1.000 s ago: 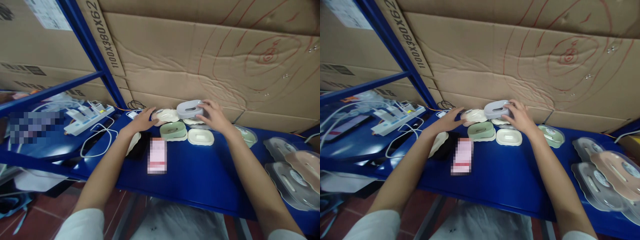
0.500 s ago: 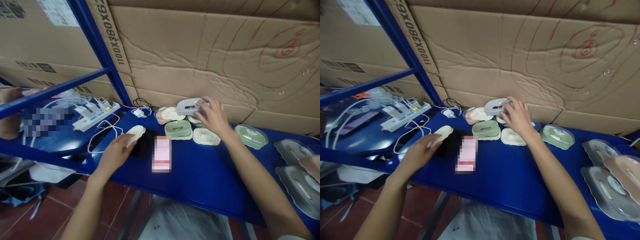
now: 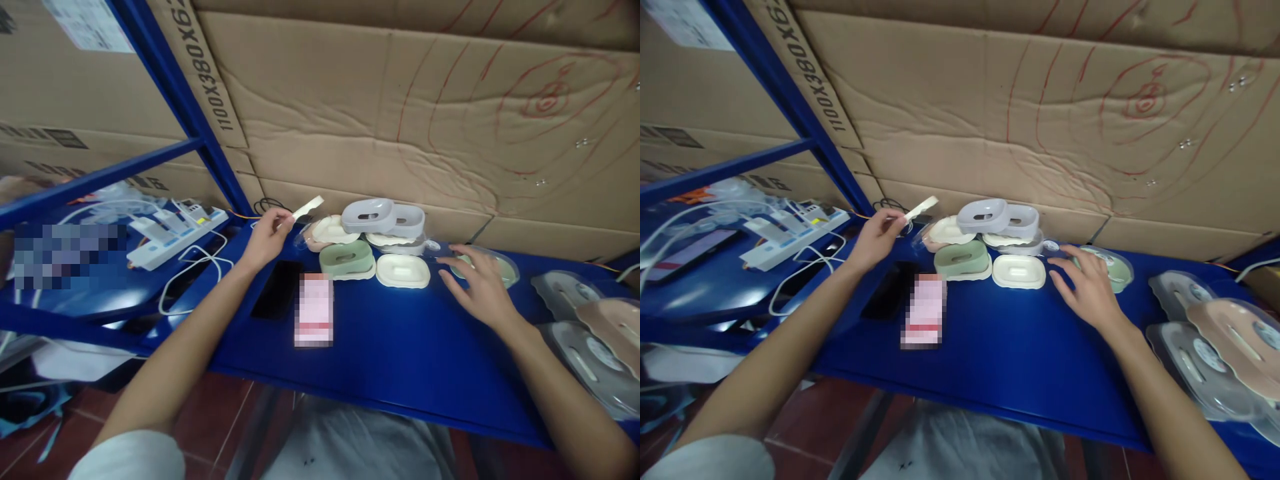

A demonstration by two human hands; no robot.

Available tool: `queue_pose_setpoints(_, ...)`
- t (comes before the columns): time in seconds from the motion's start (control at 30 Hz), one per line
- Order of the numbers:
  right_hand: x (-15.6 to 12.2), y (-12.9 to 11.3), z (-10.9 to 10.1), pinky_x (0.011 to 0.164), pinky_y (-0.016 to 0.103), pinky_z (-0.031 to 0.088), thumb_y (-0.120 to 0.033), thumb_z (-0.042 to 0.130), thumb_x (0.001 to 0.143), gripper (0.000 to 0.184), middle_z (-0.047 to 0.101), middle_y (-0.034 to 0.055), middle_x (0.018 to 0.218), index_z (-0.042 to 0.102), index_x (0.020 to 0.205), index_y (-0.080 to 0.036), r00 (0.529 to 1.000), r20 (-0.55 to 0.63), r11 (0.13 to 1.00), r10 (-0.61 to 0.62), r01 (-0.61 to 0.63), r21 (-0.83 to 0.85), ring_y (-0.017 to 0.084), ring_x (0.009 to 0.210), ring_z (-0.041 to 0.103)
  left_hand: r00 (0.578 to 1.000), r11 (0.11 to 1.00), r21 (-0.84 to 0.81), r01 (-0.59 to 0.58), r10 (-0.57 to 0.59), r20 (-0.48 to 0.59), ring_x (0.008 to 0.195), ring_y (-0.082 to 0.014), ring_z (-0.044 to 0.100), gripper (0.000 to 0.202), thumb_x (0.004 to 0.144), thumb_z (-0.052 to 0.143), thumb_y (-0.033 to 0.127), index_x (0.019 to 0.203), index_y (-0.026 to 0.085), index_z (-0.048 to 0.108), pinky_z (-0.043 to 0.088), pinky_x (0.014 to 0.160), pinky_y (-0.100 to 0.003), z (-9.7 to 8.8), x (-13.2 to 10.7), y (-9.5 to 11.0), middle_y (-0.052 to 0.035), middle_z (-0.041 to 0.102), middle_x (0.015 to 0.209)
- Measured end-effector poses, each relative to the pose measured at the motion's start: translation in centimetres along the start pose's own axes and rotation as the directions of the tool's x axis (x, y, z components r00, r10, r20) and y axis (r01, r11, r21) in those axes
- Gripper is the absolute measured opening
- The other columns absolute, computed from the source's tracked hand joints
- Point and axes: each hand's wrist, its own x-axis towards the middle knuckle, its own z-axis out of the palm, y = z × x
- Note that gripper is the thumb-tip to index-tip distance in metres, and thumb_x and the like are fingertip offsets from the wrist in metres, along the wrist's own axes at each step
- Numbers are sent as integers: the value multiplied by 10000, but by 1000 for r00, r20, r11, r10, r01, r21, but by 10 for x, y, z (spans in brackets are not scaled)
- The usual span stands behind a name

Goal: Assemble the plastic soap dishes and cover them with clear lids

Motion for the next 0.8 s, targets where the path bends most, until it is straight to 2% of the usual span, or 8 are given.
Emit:
queue_pose_setpoints(0.1, -7, 14, 0, 1030, 605, 510, -445, 502, 1068, 357, 629, 162, 1481, 725, 1290, -276, 998, 47, 998, 43, -41, -57, 400, 1309, 637, 995, 999, -26, -47, 49, 88, 1010, -238, 695, 373, 985, 543, 562, 1057, 217, 666, 573, 977, -403, 22, 18, -4, -78, 745, 1049)
queue_pose_setpoints(0.23, -16, 47, 4, 1031, 666, 496, -540, 470, 1064, 493, 555, 209, 1580, 644, 1433, -263, 985, 72, 978, 158, -146, -150, 449, 1386, 580, 988, 996, -4, -88, 88, 124, 1307, -292, 607, 363, 944, 596, 514, 1119, 213, 698, 442, 1200, -505, 28, 15, -11, -126, 700, 1317)
queue_pose_setpoints(0.33, -29, 75, 13, 1017, 708, 475, -614, 539, 1000, 596, 584, 244, 1550, 614, 1485, -275, 977, 87, 970, 194, -177, -167, 505, 1362, 576, 984, 996, 10, -89, 86, 157, 1345, -301, 583, 417, 941, 604, 519, 1212, 215, 696, 467, 1178, -514, 25, 7, -18, -136, 659, 1401)
queue_pose_setpoints(0.43, -37, 91, 18, 943, 677, 492, -576, 591, 971, 580, 666, 240, 1445, 632, 1475, -293, 979, 103, 976, 173, -156, -155, 500, 1241, 627, 980, 996, 10, -94, 91, 177, 1342, -302, 589, 463, 952, 582, 530, 1277, 214, 680, 523, 1116, -490, 22, 3, -23, -143, 642, 1426)
queue_pose_setpoints(0.57, -33, 88, 7, 890, 628, 506, -604, 669, 940, 553, 733, 193, 1341, 686, 1423, -335, 977, 156, 985, 143, -125, -120, 462, 1150, 665, 979, 992, 14, -122, 118, 168, 1345, -312, 593, 461, 961, 570, 522, 1299, 225, 672, 509, 1142, -512, 20, 4, -20, -143, 646, 1422)
queue_pose_setpoints(0.7, -25, 73, -7, 985, 634, 542, -664, 654, 963, 522, 755, 113, 1338, 702, 1391, -368, 948, 279, 986, 151, -164, 26, 422, 1214, 696, 978, 983, 53, -174, 166, 130, 1386, -326, 572, 427, 972, 592, 506, 1296, 244, 684, 424, 1237, -537, 17, -1, -6, -137, 630, 1417)
queue_pose_setpoints(0.8, -22, 68, -9, 1040, 623, 578, -640, 635, 997, 501, 764, 99, 1353, 705, 1378, -322, 936, 316, 975, 157, -197, 101, 392, 1227, 722, 965, 957, 129, -259, 249, 88, 1385, -327, 584, 390, 1007, 576, 476, 1307, 253, 689, 434, 1234, -523, 16, -8, 10, -134, 606, 1432)
